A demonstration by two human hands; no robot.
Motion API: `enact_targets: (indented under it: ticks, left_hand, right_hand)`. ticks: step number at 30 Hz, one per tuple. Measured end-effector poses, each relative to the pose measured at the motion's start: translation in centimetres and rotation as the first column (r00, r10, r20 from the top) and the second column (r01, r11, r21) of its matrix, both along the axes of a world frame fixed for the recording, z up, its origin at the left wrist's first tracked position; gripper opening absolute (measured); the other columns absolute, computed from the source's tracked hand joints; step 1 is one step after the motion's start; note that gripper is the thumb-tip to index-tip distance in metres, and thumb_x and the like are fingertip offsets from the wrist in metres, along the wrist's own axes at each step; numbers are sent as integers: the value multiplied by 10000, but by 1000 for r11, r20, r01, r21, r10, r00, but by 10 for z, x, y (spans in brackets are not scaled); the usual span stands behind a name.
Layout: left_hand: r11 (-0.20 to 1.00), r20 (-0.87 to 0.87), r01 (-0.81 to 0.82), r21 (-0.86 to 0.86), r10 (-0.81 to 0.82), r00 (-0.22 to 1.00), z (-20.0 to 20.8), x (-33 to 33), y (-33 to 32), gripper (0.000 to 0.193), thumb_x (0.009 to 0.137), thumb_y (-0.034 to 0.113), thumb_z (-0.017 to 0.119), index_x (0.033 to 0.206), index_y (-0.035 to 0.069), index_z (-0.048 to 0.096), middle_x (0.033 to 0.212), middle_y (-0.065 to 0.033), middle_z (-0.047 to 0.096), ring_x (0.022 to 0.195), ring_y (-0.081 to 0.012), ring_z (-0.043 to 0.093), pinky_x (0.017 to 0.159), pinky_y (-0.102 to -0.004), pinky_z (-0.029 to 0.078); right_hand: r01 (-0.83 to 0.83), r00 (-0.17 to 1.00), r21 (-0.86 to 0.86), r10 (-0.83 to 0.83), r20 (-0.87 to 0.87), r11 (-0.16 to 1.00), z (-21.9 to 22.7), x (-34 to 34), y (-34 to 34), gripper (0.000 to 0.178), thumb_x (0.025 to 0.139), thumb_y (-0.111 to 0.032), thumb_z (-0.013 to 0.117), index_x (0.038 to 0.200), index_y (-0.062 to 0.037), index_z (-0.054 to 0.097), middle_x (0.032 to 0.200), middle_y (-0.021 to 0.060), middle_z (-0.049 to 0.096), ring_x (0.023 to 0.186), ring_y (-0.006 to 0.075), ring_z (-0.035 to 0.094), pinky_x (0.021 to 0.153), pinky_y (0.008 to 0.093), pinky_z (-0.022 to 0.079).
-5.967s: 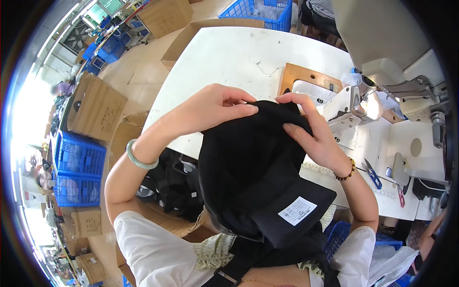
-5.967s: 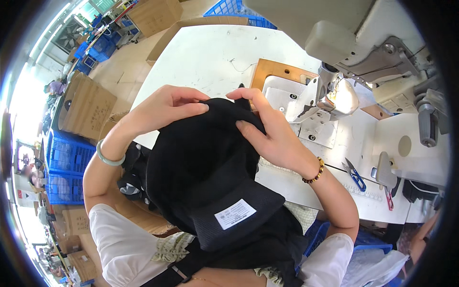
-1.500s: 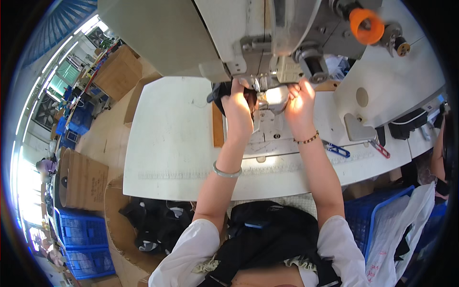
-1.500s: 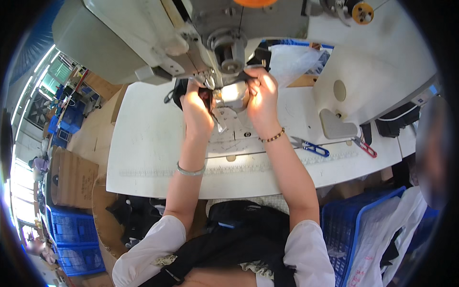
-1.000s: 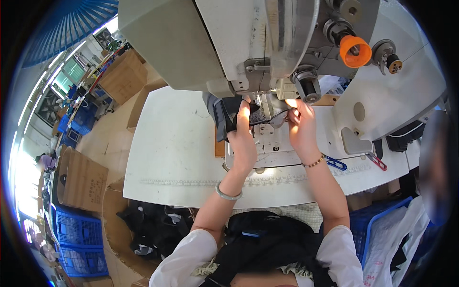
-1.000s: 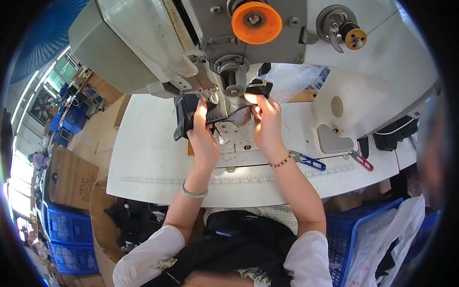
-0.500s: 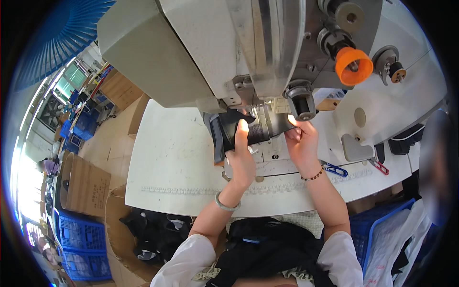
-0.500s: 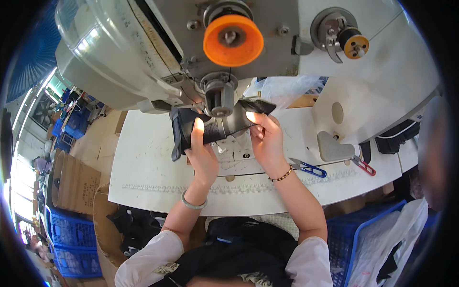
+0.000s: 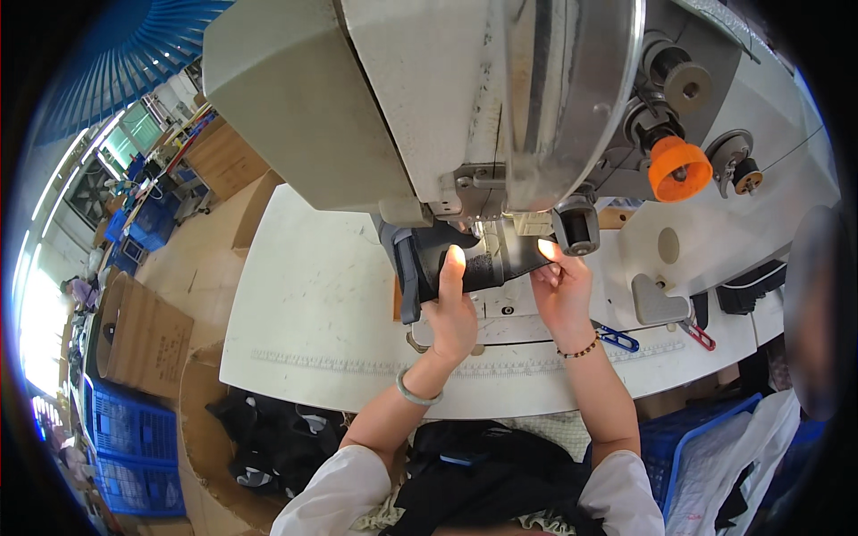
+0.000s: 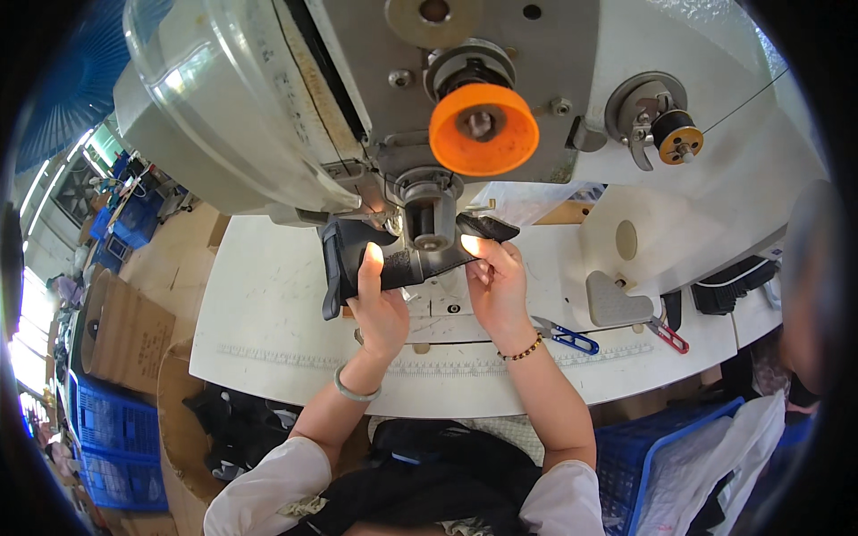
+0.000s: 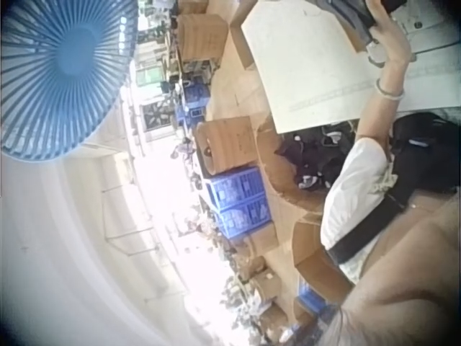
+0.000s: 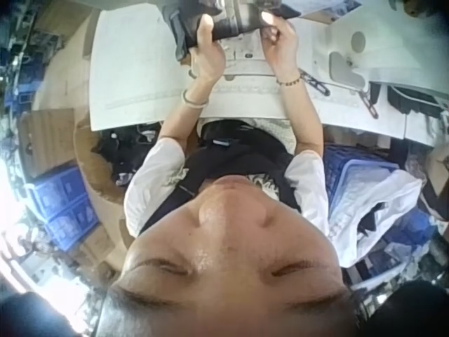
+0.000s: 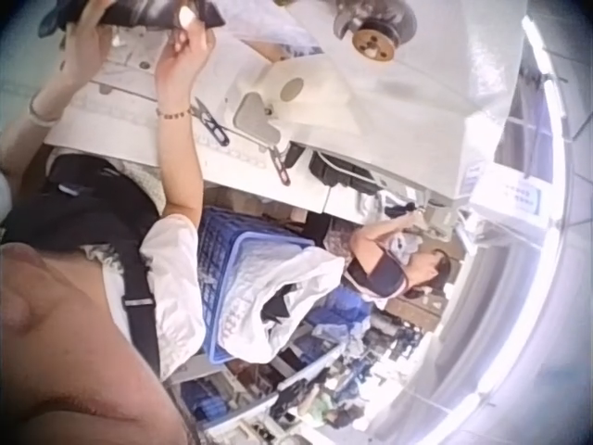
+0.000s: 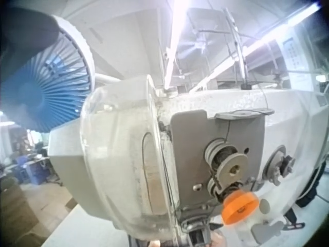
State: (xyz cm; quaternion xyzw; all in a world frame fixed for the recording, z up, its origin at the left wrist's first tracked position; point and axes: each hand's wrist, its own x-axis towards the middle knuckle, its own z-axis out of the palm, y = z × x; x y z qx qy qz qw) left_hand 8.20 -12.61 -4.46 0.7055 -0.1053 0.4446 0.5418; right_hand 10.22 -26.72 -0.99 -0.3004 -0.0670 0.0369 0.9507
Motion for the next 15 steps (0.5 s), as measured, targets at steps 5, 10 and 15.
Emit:
enact_targets:
  ticks: [5, 10, 15]
  left_hand:
    - [635, 8, 312, -707, -434, 901, 36, -13, -13, 206, 812, 69, 522, 1014, 28, 526, 840, 47, 491, 674, -37, 411, 570, -167, 349]
    - [560, -19, 269, -783, -454, 891, 41, -17, -16, 121, 803, 143, 550, 902, 73, 551, 869, 30, 542, 780, -41, 497, 720, -213, 406]
    - [594, 19, 299, -747, -431, 902, 37, -14, -15, 110, 810, 126, 540, 902, 70, 559, 873, 27, 550, 761, -41, 498, 706, -195, 399]
  right_hand:
    - [24, 998, 41, -22, -53, 999, -1, 0, 0, 261, 735, -31, 528, 523, -115, 399, 480, -51, 339, 436, 52, 286, 484, 200, 258]
    - [39, 997, 116, -31, -73, 992, -1, -1, 0, 263, 698, 23, 545, 513, -116, 420, 481, -54, 371, 429, 37, 289, 435, 193, 239]
    - [-1, 1000, 106, 3, -21, 994, 4, -2, 0, 259, 697, 27, 532, 513, -118, 422, 474, -65, 339, 426, 41, 273, 437, 193, 221]
